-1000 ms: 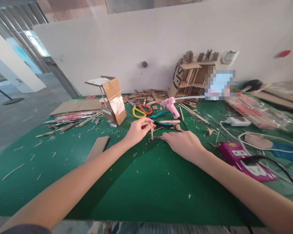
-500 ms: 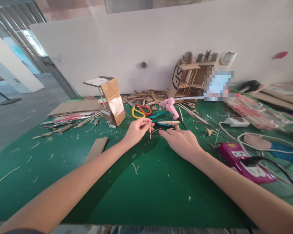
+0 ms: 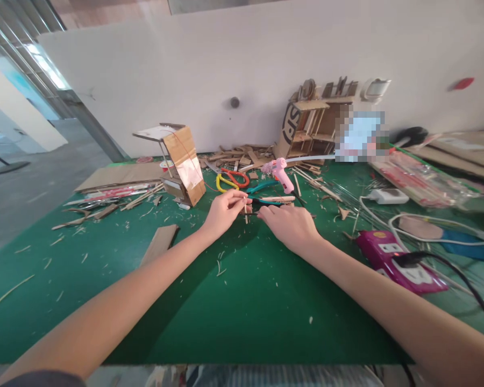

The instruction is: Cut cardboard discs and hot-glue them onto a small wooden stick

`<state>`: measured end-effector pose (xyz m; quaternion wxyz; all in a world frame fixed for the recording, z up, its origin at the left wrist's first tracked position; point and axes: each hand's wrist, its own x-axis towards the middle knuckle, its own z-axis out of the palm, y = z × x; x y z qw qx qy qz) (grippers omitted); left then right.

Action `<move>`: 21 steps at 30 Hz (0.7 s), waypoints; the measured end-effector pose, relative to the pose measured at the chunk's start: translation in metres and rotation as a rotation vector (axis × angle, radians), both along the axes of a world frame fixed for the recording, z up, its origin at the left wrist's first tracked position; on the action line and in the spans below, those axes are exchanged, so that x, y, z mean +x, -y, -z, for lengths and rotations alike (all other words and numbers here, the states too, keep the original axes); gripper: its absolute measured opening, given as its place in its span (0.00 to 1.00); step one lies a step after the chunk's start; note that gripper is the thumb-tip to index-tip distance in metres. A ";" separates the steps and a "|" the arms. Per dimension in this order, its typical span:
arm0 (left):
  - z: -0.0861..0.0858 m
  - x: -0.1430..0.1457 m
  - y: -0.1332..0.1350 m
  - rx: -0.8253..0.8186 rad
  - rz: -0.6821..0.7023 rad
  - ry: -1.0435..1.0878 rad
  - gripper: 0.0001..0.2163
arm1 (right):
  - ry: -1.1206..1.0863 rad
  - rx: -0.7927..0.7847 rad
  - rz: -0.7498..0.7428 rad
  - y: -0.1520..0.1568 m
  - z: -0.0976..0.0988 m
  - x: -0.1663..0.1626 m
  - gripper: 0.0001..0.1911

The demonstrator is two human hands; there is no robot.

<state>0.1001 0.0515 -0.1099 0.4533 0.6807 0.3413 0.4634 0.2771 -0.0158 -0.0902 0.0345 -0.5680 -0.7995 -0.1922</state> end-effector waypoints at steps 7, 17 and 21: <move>-0.001 0.000 -0.002 -0.052 -0.036 -0.029 0.09 | 0.001 -0.109 0.030 0.003 -0.007 -0.005 0.18; -0.008 0.002 0.002 -0.070 -0.022 -0.032 0.10 | 0.074 -0.230 -0.028 -0.003 -0.012 -0.004 0.16; -0.008 0.002 0.003 -0.052 0.004 -0.035 0.10 | 0.088 -0.263 -0.077 -0.002 -0.013 -0.003 0.14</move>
